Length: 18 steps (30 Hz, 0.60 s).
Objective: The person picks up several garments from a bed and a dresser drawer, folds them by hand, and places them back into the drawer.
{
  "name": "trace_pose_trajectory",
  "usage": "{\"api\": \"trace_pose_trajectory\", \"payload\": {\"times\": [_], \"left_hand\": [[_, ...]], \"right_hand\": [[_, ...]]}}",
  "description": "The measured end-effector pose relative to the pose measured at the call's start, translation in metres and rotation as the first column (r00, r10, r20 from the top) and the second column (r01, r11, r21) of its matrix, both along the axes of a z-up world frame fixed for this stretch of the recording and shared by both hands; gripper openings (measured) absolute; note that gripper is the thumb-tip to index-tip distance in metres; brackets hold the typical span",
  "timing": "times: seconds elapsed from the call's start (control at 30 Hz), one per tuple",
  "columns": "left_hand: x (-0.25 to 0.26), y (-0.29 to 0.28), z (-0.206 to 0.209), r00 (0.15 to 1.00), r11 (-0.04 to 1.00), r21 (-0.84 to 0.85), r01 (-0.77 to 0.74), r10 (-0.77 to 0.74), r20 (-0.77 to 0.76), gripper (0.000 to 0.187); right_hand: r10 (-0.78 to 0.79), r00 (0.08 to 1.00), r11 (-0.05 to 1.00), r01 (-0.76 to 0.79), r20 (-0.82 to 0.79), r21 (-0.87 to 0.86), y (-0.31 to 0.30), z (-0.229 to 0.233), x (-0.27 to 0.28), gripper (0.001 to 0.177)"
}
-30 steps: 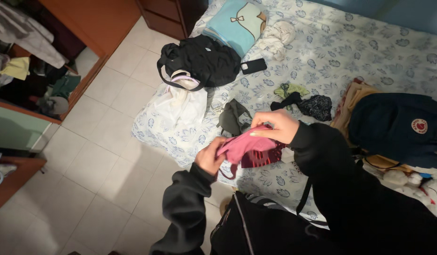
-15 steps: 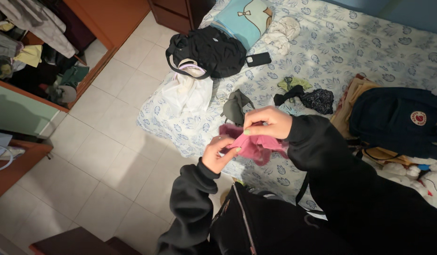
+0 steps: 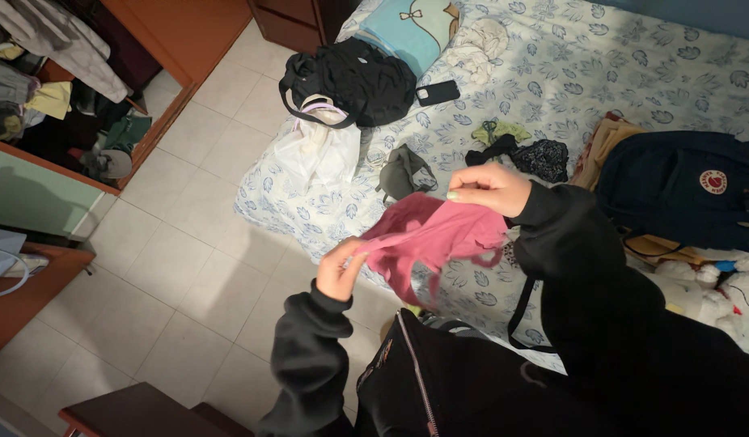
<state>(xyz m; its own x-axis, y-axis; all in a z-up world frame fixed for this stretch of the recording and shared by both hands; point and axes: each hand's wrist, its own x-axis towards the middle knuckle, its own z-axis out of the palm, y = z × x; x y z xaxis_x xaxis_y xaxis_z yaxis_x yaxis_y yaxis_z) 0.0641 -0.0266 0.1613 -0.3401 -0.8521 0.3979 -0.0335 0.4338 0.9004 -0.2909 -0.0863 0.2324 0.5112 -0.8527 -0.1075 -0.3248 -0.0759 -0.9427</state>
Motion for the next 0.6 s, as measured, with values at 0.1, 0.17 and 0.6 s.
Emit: {"api": "trace_pose_trajectory", "payload": {"times": [0.1, 0.17, 0.6], "left_hand": [[0.013, 0.003, 0.005, 0.996, 0.983, 0.181, -0.018, 0.002, 0.090, 0.012], [0.022, 0.001, 0.006, 0.981, 0.977, 0.215, 0.013, -0.055, 0.188, 0.014], [0.049, 0.017, -0.031, 0.588, 0.943, -0.316, 0.109, 0.195, 0.785, 0.015]], "right_hand": [[-0.011, 0.993, 1.000, 0.009, -0.114, -0.022, 0.001, -0.001, -0.008, 0.016], [-0.038, 0.993, 0.998, 0.033, -0.114, -0.045, 0.003, -0.003, -0.016, 0.016], [0.070, 0.688, 0.958, -0.247, -0.722, -0.142, 0.013, 0.016, -0.020, 0.035]]}}
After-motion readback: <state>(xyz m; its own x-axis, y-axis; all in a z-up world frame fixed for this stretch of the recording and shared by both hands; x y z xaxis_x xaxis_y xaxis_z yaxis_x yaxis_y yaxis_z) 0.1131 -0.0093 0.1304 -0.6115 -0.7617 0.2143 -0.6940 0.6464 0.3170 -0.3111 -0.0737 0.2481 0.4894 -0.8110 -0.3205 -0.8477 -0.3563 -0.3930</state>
